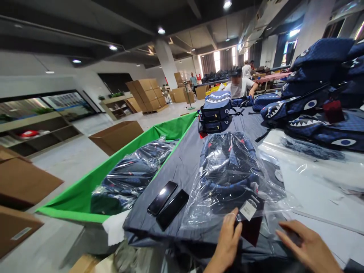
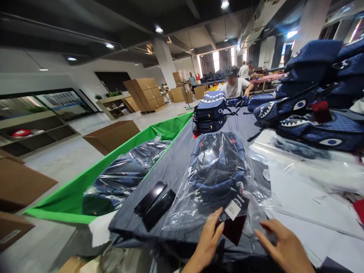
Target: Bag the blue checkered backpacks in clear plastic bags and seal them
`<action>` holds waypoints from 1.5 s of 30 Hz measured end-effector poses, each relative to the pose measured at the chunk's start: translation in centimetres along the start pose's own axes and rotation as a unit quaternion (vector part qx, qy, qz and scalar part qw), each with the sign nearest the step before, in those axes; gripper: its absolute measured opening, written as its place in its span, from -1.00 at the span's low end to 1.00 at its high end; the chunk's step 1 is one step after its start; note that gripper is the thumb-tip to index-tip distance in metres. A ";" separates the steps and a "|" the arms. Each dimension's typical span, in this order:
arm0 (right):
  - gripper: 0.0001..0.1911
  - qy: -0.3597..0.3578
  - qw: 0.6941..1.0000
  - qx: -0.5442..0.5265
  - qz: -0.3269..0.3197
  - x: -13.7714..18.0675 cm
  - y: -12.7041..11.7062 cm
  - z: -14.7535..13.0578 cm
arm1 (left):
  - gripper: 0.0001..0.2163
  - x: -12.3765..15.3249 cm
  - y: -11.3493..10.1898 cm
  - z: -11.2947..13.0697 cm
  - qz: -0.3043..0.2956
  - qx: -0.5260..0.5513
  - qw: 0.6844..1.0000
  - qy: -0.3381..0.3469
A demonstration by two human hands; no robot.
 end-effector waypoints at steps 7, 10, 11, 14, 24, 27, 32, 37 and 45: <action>-0.47 0.021 0.999 0.025 0.026 -6.0 4.7 1.1 | -0.56 -5.1 4.6 3.7 0.030 -0.086 0.994 -0.054; -0.50 0.117 0.987 -0.092 -0.066 -6.1 5.9 4.0 | -0.72 -5.8 4.1 2.2 0.046 0.089 0.988 -0.114; -0.53 0.131 0.981 -0.116 -0.086 -5.9 6.0 4.4 | -0.76 -5.8 4.0 1.7 0.036 0.137 0.981 -0.130; -0.59 0.140 0.968 -0.168 -0.119 -5.1 6.0 4.2 | -0.69 -5.2 3.4 0.9 -0.010 0.216 0.963 -0.163; -0.40 0.179 0.826 -0.470 -0.256 -0.7 7.6 -4.5 | -0.50 -3.9 4.4 2.3 -0.055 0.293 0.940 -0.164; -0.39 0.209 0.763 -0.534 -0.300 1.2 7.5 -5.1 | -0.45 -3.8 5.6 1.3 -0.068 0.264 0.947 -0.171; -0.20 0.317 0.809 -0.448 -0.210 3.3 7.9 0.8 | -0.51 -3.4 5.6 0.3 -0.041 0.178 0.971 -0.154; -0.17 0.236 0.893 -0.318 -0.212 1.8 8.3 0.4 | -0.72 -2.9 6.2 4.9 -0.116 -0.249 0.961 -0.014; -0.43 0.198 0.956 -0.185 -0.113 2.0 8.4 2.8 | -0.72 -3.0 7.6 6.8 -0.205 -0.532 0.817 0.085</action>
Point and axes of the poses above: each hand's wrist, its own x-axis away from the middle knuckle, its own y-axis out of the palm, z = x × y, the point moved 8 cm from there along -x, towards the middle knuckle, and after that the axes turned 4 degrees about -y, right-handed, at the moved point
